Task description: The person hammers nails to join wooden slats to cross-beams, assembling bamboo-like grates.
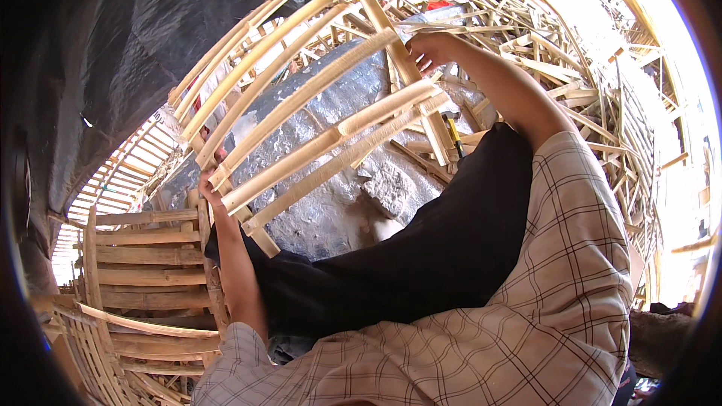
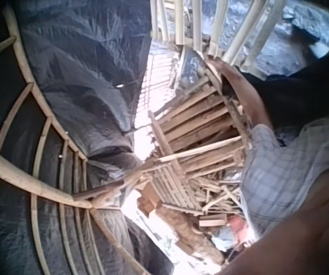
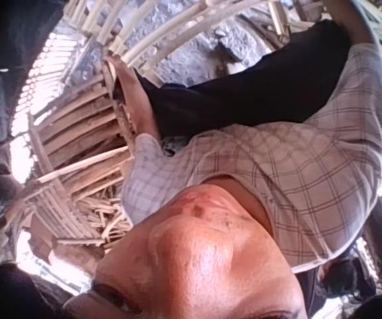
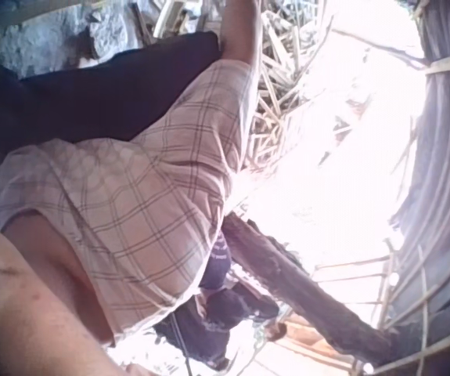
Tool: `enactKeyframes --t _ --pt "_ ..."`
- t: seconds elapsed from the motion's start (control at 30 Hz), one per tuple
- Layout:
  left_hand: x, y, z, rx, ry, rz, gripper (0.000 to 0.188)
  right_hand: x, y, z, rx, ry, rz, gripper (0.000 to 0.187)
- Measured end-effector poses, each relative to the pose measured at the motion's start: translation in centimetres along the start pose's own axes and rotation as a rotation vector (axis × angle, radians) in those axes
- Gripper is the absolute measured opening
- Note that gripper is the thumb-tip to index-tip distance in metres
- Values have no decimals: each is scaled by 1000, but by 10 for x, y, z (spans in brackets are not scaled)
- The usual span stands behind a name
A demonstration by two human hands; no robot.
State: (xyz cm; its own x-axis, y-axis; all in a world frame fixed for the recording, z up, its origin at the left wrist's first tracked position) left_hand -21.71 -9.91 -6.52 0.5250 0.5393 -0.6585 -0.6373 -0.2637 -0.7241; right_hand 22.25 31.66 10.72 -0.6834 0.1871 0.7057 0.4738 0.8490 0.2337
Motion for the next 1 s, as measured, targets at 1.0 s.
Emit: enactKeyframes --t 1.0 --pt "31 21 -7 -115 478 100 52 -46 -23 50 124 40 1 44"
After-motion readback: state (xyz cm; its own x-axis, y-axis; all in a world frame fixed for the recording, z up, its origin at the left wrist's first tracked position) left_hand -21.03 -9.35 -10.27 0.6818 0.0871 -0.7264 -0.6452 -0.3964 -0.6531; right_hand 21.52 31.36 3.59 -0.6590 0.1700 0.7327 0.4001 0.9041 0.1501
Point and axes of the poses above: each hand's wrist, its own z-axis towards the middle knuckle, its own y-axis out of the back of the hand, x = y × z, the point moved 8 cm from there along z, towards the middle knuckle, and after that the axes turned 6 degrees about x, right-handed, at the moved point
